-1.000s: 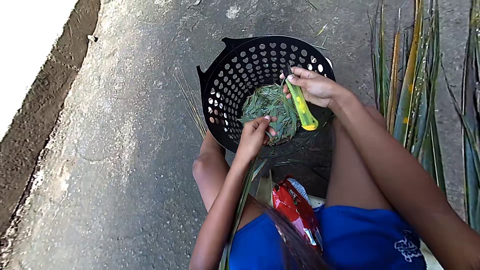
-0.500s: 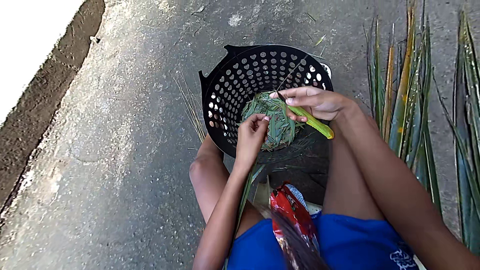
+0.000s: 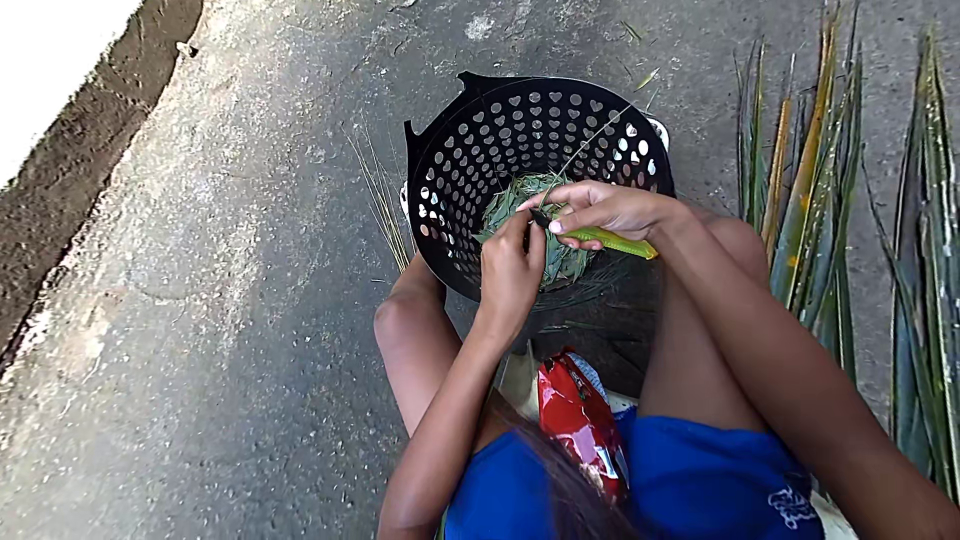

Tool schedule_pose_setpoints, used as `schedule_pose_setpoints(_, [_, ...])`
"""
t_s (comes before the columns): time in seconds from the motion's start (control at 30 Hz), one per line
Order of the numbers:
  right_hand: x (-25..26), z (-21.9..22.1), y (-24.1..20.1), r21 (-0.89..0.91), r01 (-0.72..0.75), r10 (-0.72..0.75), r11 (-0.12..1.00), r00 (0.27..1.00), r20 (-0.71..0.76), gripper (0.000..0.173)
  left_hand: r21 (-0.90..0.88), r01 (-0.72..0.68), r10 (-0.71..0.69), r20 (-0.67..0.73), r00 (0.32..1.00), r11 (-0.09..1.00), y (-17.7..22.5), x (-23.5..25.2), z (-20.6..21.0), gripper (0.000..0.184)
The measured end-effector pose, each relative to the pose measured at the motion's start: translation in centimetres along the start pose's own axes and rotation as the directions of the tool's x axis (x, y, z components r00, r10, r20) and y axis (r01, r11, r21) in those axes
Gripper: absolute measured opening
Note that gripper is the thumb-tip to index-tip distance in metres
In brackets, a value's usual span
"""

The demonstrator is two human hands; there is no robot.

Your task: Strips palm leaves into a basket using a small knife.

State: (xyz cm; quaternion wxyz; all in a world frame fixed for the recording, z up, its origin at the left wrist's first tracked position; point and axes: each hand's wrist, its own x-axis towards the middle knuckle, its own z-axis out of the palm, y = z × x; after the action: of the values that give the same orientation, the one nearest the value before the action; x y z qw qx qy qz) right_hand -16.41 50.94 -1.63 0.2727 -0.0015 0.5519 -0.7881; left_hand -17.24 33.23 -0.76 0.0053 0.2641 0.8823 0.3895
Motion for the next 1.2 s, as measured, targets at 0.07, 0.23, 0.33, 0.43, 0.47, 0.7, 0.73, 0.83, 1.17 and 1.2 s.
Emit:
schedule_pose_setpoints(0.07, [0.1, 0.1, -0.1, -0.006, 0.018, -0.019, 1.000, 1.000, -0.011, 0.035, 0.024, -0.032, 0.032, -0.021, 0.999, 0.999, 0.0, -0.1, 0.0, 0.018])
schedule_pose_setpoints(0.23, [0.2, 0.6, -0.4, -0.011, 0.029, -0.030, 1.000, 0.994, -0.110, 0.029, 0.097, -0.045, 0.047, -0.015, 0.999, 0.994, 0.0, -0.1, -0.1, 0.018])
schedule_pose_setpoints(0.33, [0.4, 0.4, -0.6, -0.044, 0.033, -0.041, 0.999, 0.981, -0.192, 0.020, 0.130, -0.035, 0.033, 0.014, 0.999, 0.991, 0.1, -0.2, -0.2, 0.021])
schedule_pose_setpoints(0.43, [0.3, 0.2, -0.8, -0.065, 0.019, -0.034, 0.998, 0.973, -0.228, 0.018, 0.162, -0.042, 0.037, 0.036, 0.999, 0.986, 0.1, -0.3, -0.2, 0.023])
schedule_pose_setpoints(0.47, [0.3, 0.2, -0.9, -0.071, 0.016, -0.033, 0.997, 0.970, -0.243, 0.018, 0.169, -0.044, 0.038, 0.038, 0.999, 0.985, 0.2, -0.3, -0.2, 0.023])
schedule_pose_setpoints(0.7, [0.2, -0.7, -1.7, -0.048, 0.026, -0.042, 0.999, 0.931, -0.363, 0.019, 0.180, -0.041, 0.033, 0.049, 0.998, 0.983, 0.2, -0.5, -0.3, 0.024])
schedule_pose_setpoints(0.73, [0.3, -0.8, -1.7, -0.046, 0.024, -0.039, 0.999, 0.928, -0.372, 0.019, 0.181, -0.043, 0.034, 0.051, 0.998, 0.983, 0.2, -0.5, -0.3, 0.024])
schedule_pose_setpoints(0.83, [0.6, -1.0, -1.9, -0.032, 0.019, -0.030, 0.999, 0.910, -0.414, 0.020, 0.189, -0.048, 0.039, 0.051, 0.998, 0.981, 0.2, -0.5, -0.3, 0.023])
schedule_pose_setpoints(1.17, [1.4, -1.9, -3.1, 0.052, 0.238, -0.085, 0.970, 0.532, -0.843, 0.021, 0.190, -0.006, -0.009, 0.078, 0.997, 0.982, 0.0, -0.4, -0.7, 0.025])
schedule_pose_setpoints(1.2, [1.3, -1.9, -3.3, 0.010, 0.253, -0.110, 0.967, 0.456, -0.883, 0.023, 0.191, 0.006, -0.022, 0.081, 0.996, 0.981, -0.1, -0.3, -0.7, 0.026])
